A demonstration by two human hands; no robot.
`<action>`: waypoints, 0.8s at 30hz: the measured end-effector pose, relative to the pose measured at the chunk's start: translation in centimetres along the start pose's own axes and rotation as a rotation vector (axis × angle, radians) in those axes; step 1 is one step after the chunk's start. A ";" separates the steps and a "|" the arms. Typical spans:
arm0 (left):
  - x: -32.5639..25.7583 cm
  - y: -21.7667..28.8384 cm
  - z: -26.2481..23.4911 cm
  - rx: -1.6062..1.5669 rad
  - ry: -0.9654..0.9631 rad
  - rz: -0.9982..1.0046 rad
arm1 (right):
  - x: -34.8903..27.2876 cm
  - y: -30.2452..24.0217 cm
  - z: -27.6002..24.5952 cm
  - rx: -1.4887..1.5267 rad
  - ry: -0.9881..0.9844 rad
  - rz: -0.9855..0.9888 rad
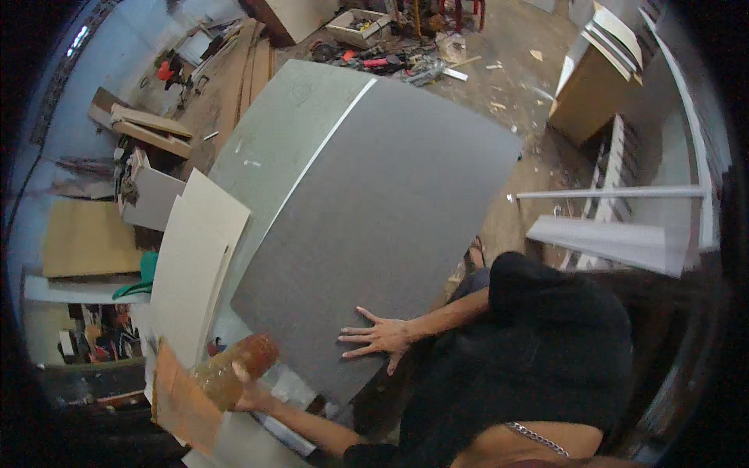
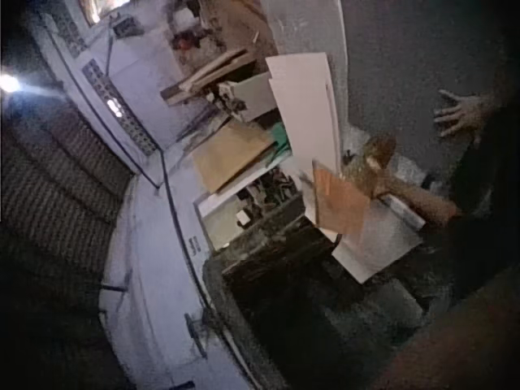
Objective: The person spreads glue onto a series of rectangular panels using a piece of scrap wood as a spreader. The person pours liquid glue from a plastic bottle and then uses the wood scrap to evenly coat the surface of each panel.
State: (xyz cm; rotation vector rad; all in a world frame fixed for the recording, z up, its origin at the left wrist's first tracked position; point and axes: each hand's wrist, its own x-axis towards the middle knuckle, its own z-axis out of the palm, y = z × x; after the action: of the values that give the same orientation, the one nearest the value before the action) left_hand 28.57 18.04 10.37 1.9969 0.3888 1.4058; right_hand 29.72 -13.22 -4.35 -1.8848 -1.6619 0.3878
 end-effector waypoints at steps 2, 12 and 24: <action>-2.0 2.5 0.1 0.064 0.055 -0.026 | -6.8 1.8 -3.9 -0.082 -0.072 0.059; -16.2 14.7 4.6 0.207 0.024 -0.300 | -19.7 11.8 -11.1 -0.337 -0.176 0.003; -20.1 17.7 8.0 0.036 0.051 -0.371 | -19.6 13.7 -11.6 -0.316 -0.172 -0.032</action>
State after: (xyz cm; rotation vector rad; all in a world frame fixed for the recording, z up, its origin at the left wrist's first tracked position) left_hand 26.02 -9.41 5.91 1.8034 0.7692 1.2213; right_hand 43.83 -35.59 -6.63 -2.0965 -1.9605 0.2940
